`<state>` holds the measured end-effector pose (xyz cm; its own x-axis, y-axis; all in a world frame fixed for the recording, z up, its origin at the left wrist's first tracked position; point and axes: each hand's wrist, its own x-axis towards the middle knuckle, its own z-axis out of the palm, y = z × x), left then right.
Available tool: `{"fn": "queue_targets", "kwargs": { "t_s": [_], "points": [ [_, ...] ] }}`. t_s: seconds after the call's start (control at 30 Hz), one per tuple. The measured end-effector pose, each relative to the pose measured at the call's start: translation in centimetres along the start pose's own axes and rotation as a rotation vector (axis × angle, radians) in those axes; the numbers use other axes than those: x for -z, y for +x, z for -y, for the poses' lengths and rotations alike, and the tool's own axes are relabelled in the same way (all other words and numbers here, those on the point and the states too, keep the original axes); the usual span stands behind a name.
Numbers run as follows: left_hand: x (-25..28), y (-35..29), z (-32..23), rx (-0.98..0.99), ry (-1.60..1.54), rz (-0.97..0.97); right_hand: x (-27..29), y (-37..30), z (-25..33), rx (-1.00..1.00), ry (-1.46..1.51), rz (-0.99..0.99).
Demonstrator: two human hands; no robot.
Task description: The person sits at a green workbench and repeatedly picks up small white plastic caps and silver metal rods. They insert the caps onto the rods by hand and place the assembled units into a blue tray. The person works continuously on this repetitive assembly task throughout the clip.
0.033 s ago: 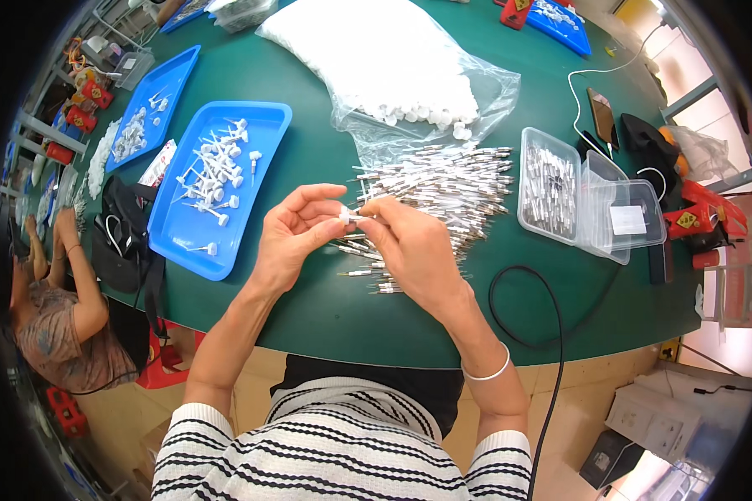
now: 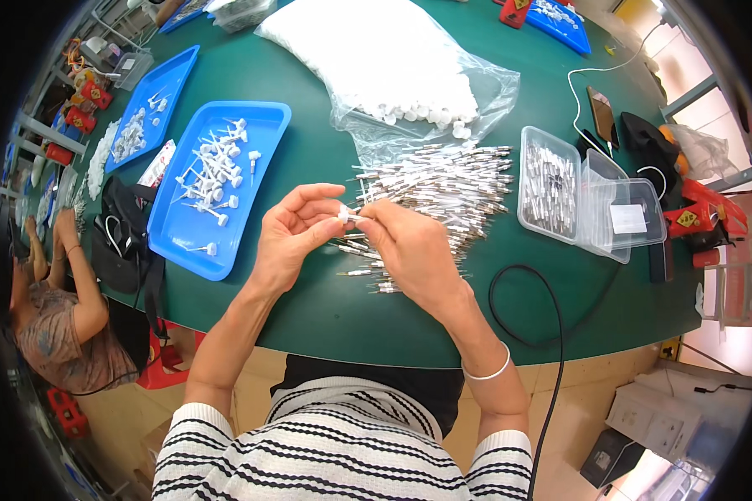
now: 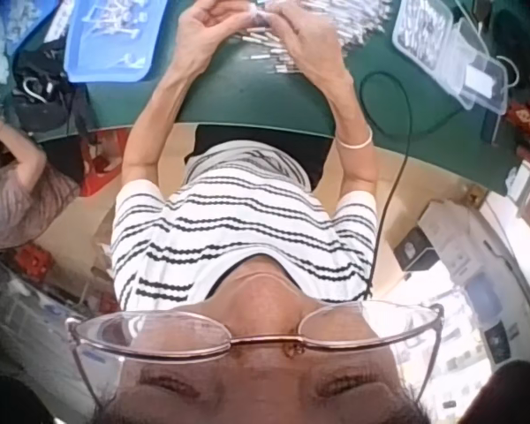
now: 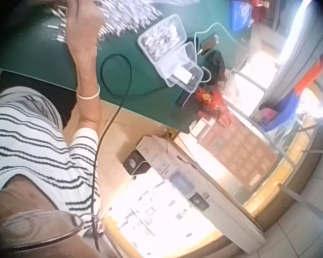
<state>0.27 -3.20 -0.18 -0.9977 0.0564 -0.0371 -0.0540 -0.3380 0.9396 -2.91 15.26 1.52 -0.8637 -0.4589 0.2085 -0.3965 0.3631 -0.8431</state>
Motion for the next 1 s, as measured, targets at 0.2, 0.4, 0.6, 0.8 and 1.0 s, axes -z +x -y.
{"fn": "queue_targets", "kwargs": {
  "t_s": [0.2, 0.4, 0.6, 0.8, 1.0],
  "points": [
    [0.5, 0.0, 0.3, 0.021, -0.049, 0.028, -0.6, -0.1, -0.5, 0.051, 0.055, 0.011],
    [0.3, -0.2, 0.4, -0.105, -0.019, 0.075, -1.2, -0.3, -0.7, 0.148, 0.009, -0.057],
    [0.1, -0.5, 0.6, -0.180, -0.044, 0.128, -1.7, -0.7, -0.8, 0.034, 0.231, -0.032],
    [-0.1, -0.8, 0.6, -0.236, -0.025, 0.138, -1.9, -1.0, -1.1, -0.139, 0.588, 0.081],
    [-0.4, -0.6, -0.8, -0.232, 0.059, 0.147, -1.8, -0.3, -2.0, -0.063, 0.670, 0.115]
  ]
}}
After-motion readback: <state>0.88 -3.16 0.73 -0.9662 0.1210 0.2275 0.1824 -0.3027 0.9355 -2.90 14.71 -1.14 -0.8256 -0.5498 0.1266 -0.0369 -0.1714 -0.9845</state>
